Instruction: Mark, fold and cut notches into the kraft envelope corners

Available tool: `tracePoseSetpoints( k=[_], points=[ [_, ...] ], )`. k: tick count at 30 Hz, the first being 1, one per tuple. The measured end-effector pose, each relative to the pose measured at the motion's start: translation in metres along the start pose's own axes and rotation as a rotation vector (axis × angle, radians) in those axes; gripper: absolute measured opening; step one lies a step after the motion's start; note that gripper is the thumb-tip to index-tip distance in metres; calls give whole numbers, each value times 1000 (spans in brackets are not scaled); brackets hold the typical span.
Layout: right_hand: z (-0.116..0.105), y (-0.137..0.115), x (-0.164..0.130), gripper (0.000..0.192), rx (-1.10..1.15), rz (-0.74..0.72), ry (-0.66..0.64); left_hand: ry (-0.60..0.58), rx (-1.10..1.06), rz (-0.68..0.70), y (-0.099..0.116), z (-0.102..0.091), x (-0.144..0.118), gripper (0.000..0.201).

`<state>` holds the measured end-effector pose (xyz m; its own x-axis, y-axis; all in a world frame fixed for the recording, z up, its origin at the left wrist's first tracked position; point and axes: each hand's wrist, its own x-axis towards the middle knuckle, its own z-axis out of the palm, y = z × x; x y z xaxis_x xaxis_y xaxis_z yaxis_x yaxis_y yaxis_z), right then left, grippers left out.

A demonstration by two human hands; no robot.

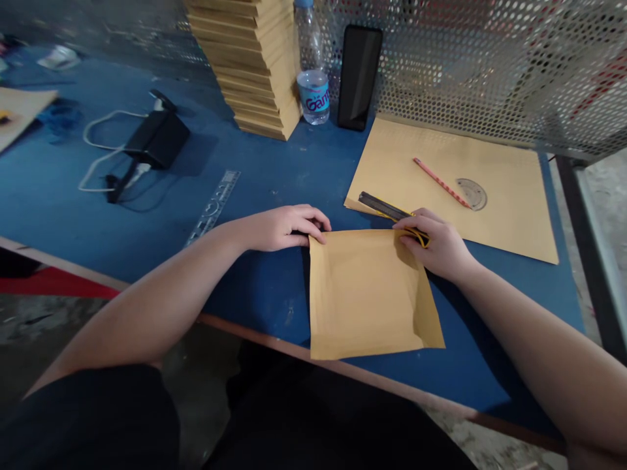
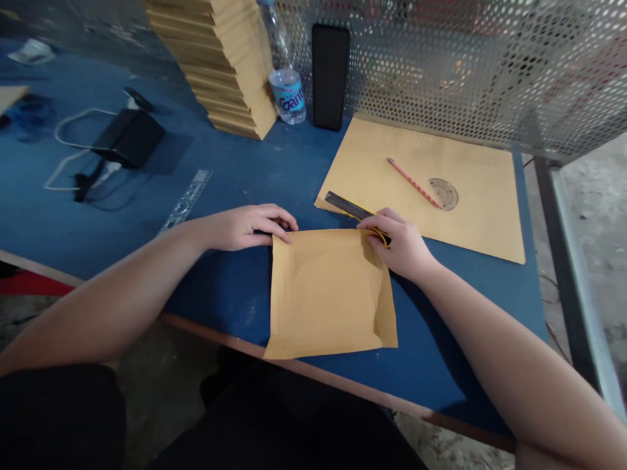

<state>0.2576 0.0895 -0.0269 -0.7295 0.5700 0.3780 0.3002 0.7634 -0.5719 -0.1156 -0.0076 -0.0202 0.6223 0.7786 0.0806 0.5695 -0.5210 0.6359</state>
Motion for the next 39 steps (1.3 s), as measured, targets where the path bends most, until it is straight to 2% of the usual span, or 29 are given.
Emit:
tracePoseSetpoints(
  k=[7, 17, 27, 35, 39],
  points=[
    [0, -2, 0, 23, -9, -12, -13, 25, -22, -20, 2, 5, 3, 35],
    [1, 1, 0, 24, -17, -21, -16, 126, -10, -27, 6, 17, 7, 26],
    [2, 0, 0, 26, -10, -2, -18, 165, -13, 10, 6, 20, 11, 26],
    [0, -1, 1, 26, -15, 9, -31, 207, 23, -92, 14, 26, 12, 28],
    [1, -1, 0, 25, -16, 5, -27, 208, 13, -98, 15, 27, 11, 28]
  ],
)
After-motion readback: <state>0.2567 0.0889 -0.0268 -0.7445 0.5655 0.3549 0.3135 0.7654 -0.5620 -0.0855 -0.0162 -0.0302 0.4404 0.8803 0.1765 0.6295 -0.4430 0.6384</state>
